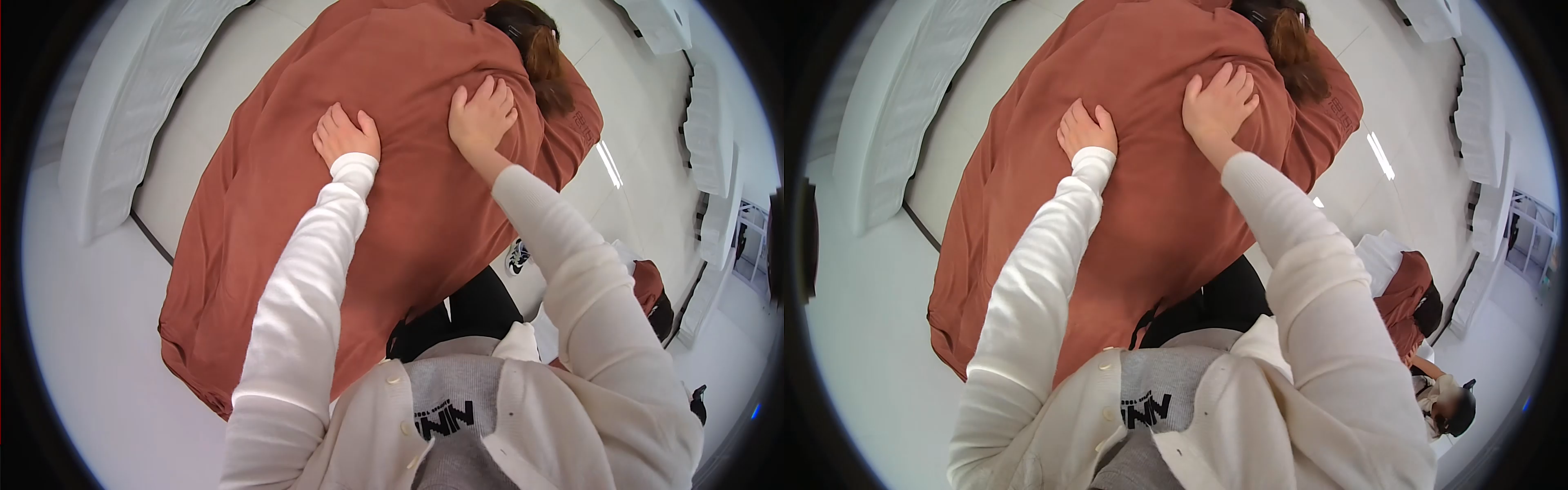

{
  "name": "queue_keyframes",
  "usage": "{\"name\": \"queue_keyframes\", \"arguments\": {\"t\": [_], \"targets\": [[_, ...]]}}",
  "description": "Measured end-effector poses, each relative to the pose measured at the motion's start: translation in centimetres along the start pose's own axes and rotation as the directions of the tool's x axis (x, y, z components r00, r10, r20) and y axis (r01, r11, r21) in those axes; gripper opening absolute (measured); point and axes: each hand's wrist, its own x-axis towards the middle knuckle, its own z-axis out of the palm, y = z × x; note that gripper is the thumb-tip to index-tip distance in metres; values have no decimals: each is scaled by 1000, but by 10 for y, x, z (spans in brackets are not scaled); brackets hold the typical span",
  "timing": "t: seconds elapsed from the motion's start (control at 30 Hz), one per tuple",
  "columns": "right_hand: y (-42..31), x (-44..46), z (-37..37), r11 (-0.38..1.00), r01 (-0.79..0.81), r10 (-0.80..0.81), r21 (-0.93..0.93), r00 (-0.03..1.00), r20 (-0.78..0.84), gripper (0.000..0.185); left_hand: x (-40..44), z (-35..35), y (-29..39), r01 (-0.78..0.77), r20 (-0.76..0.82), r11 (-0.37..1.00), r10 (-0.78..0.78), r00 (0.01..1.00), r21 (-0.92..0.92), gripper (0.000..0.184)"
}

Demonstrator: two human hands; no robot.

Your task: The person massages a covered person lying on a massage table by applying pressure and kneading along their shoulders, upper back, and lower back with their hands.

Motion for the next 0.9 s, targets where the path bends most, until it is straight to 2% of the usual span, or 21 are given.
{"name": "queue_keyframes", "arguments": {"t": [0.07,0.23,0.37,0.43,0.5,0.57,0.7,0.77,0.83,0.9], "targets": [[14,-11,-5,989,148,-148,30,989,5,66,1,-3,-1,-1,12,1000,1,1000,3,45],[18,-2,0,985,134,-128,109,990,-59,64,1,-4,1,-37,-9,999,37,999,10,46],[-5,10,2,998,56,-56,-13,998,-35,59,0,2,-2,-20,-32,1000,21,999,19,46],[-6,2,-1,979,178,-184,-104,981,-55,60,2,3,-2,6,-4,1000,-6,1000,9,46],[5,-13,-6,969,235,-240,-76,968,-72,61,1,3,1,6,12,1000,-6,1000,9,45],[19,-23,-6,953,301,-299,27,952,-67,63,-1,2,-1,-30,3,999,30,1000,16,45],[17,-6,-3,970,226,-223,92,974,-42,65,-2,1,-2,-53,-14,998,54,998,24,45],[0,5,-6,982,170,-168,83,985,-31,65,0,-1,1,12,27,999,-14,1000,47,46],[-17,13,-8,1000,21,-22,20,997,78,67,2,-1,1,25,31,999,-26,999,46,46],[-18,6,-6,1000,25,-25,-2,998,52,70,3,0,1,46,48,997,-49,998,62,45]]}}
